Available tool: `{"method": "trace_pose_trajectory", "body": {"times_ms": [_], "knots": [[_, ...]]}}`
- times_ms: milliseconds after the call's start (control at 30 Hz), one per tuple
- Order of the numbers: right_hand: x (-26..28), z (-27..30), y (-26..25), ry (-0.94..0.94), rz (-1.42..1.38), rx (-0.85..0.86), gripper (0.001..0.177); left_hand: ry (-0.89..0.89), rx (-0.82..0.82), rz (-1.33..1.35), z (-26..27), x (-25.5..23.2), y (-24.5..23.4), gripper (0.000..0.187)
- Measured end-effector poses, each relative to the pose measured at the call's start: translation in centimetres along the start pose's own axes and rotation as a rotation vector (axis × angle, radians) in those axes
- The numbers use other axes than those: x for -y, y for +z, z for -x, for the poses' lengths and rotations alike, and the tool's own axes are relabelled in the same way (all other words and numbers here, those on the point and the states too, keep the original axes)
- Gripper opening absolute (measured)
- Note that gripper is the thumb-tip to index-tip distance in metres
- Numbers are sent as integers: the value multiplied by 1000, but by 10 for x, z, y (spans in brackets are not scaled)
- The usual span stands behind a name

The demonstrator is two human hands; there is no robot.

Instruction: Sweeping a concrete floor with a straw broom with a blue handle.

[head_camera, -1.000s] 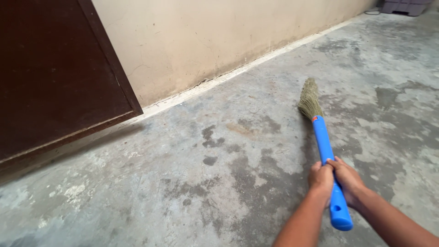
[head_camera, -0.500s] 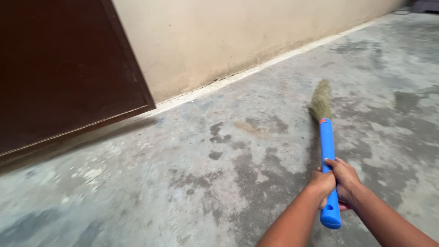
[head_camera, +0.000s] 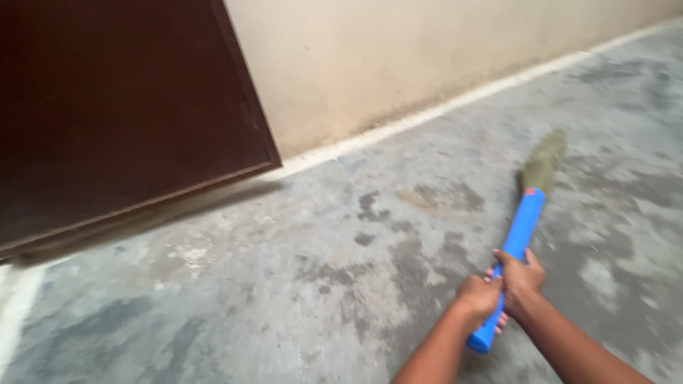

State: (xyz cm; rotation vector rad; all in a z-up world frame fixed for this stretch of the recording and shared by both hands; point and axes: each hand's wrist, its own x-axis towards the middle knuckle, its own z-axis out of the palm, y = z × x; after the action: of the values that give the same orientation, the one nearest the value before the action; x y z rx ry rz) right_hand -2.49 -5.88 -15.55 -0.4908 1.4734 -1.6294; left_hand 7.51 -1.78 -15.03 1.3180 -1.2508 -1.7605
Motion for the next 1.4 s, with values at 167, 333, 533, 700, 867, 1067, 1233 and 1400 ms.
{"method": "trace_pose_trajectory", "body": {"times_ms": [167, 333, 533, 700, 867, 1067, 1233, 1400], "knots": [[12, 51, 12, -31, 48, -81, 41, -35, 37, 2, 45, -11, -22, 47], [17, 58, 32, -115, 67, -97, 42, 50, 85, -47, 53, -33, -49, 47], [13, 91, 47, -168, 66, -146, 45, 26, 158, -62, 66, -30, -74, 44], [13, 114, 68, -200, 97, -303, 70, 115, 228, -136, 83, -38, -108, 45], [19, 159, 90, -273, 192, -472, 71, 162, 382, -208, 103, -50, -143, 46], [8, 173, 80, -282, 293, -637, 81, 169, 481, -325, 109, -44, -147, 53], [-82, 133, 52, -227, 426, -709, 77, 57, 516, -373, 87, 6, -161, 62], [-128, 149, 100, -47, 730, -657, 94, -45, 456, -373, 99, 30, -226, 59]]}}
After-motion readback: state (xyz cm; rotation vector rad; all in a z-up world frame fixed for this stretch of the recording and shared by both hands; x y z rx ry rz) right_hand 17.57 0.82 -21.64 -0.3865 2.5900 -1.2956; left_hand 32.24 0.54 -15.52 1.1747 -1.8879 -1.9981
